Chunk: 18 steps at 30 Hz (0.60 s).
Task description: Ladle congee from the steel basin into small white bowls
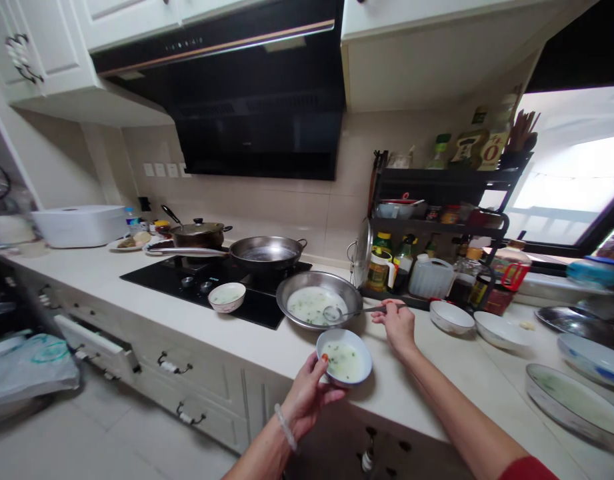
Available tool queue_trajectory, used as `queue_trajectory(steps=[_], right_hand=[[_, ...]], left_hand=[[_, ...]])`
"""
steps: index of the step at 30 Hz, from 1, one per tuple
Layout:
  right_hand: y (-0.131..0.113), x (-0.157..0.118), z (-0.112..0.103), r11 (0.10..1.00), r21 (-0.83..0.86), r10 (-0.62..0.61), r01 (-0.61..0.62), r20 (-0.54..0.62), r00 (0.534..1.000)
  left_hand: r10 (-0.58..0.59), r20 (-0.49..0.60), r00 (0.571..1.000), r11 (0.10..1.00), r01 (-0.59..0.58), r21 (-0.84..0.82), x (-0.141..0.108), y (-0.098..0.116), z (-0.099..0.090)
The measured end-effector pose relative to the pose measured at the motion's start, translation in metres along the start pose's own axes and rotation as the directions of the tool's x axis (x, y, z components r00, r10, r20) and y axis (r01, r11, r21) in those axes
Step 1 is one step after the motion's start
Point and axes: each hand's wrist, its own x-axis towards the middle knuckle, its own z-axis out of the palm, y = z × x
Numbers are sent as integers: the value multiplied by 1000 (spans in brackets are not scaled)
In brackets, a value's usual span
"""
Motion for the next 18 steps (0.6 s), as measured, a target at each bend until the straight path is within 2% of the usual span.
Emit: queue_trajectory(steps=[18], right_hand=[[-2,0,-1,995,92,46,-45,-9,999]], left_hand=[[-6,-3,1000,1000,6,-5,1,0,-1]])
